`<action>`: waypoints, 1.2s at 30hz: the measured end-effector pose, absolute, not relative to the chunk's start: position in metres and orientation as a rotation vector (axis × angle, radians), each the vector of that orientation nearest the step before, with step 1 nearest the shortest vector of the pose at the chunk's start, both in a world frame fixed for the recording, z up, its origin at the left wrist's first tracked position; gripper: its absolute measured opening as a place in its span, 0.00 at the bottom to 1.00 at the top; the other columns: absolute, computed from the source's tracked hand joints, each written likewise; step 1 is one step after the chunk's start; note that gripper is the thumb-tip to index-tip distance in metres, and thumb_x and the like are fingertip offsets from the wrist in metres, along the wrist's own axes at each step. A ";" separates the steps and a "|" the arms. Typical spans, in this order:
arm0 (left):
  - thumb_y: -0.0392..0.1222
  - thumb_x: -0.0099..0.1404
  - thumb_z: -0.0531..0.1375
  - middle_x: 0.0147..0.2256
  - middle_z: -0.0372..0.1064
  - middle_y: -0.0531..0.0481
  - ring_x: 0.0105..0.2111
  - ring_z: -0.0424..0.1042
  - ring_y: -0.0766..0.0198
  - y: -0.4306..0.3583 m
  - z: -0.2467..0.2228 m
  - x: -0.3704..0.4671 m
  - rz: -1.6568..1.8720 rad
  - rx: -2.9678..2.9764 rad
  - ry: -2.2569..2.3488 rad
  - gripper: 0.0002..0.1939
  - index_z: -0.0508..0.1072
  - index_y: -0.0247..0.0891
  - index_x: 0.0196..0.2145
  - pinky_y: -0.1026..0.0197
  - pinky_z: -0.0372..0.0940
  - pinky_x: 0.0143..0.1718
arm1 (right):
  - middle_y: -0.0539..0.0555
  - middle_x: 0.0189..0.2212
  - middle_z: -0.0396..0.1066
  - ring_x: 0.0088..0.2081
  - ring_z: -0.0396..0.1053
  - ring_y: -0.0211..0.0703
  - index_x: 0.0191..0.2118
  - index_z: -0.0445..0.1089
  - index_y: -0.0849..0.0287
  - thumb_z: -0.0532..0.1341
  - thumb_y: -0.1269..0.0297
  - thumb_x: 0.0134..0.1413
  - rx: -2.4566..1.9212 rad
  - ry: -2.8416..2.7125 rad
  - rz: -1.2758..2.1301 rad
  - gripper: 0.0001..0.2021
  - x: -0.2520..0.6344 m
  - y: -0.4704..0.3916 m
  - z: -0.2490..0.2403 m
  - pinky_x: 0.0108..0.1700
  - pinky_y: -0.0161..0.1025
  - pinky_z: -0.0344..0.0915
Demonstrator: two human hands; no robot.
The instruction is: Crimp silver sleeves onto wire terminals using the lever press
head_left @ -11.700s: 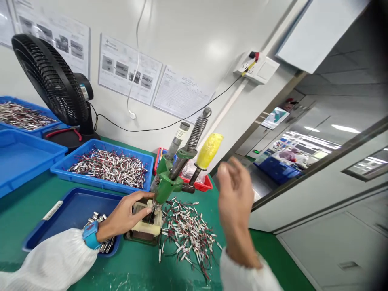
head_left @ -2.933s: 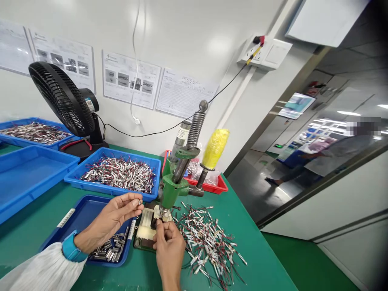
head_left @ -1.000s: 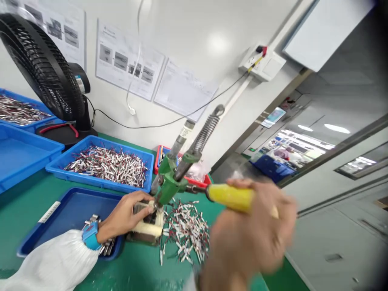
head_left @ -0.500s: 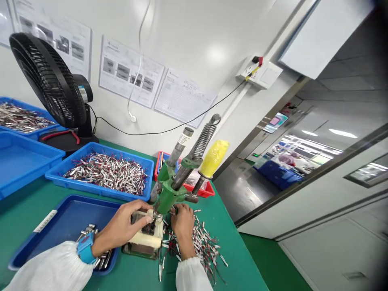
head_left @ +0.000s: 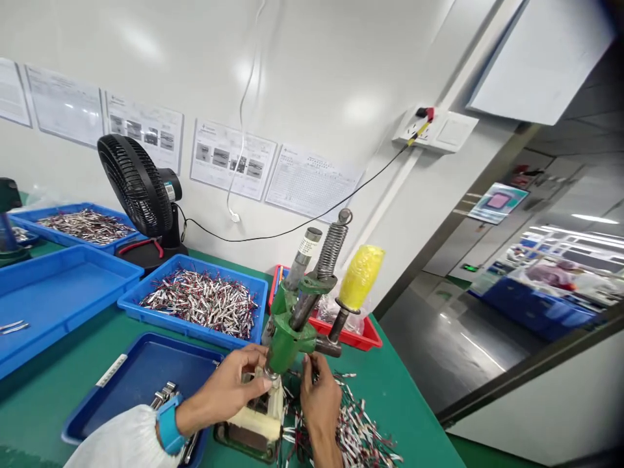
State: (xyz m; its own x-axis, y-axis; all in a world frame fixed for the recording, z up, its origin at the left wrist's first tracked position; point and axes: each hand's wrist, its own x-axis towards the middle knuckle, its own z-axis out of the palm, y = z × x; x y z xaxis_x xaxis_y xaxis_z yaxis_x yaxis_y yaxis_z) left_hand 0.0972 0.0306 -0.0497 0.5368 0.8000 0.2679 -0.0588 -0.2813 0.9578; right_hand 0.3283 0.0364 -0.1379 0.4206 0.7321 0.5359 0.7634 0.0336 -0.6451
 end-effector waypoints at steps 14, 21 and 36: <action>0.48 0.63 0.65 0.39 0.78 0.47 0.37 0.75 0.54 0.057 -0.048 -0.020 0.574 2.276 1.217 0.11 0.81 0.43 0.41 0.59 0.67 0.39 | 0.61 0.37 0.80 0.34 0.78 0.55 0.45 0.78 0.60 0.51 0.43 0.61 -1.694 -1.155 0.043 0.27 0.327 0.031 -0.124 0.35 0.41 0.65; 0.40 0.69 0.58 0.52 0.73 0.41 0.48 0.76 0.50 0.044 -0.085 0.004 0.374 2.447 1.354 0.19 0.75 0.41 0.56 0.53 0.69 0.49 | 0.63 0.42 0.80 0.41 0.79 0.53 0.49 0.76 0.62 0.53 0.40 0.62 -1.607 -1.095 0.114 0.30 0.306 0.008 -0.110 0.40 0.40 0.71; 0.35 0.74 0.55 0.42 0.76 0.43 0.45 0.75 0.50 0.043 -0.076 0.007 0.269 2.725 1.183 0.14 0.81 0.40 0.39 0.51 0.64 0.49 | 0.59 0.31 0.79 0.33 0.79 0.46 0.37 0.76 0.62 0.64 0.42 0.59 -1.356 -0.934 0.462 0.23 0.207 -0.046 -0.107 0.36 0.33 0.73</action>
State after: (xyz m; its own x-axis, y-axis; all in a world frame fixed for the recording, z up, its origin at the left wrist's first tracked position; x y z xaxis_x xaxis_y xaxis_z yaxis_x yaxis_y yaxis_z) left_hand 0.0068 0.0428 -0.0765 0.6712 0.7344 0.1008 0.7058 -0.6748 0.2157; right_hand 0.2074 -0.0460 -0.1071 0.5768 0.7610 0.2969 0.2258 0.2007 -0.9533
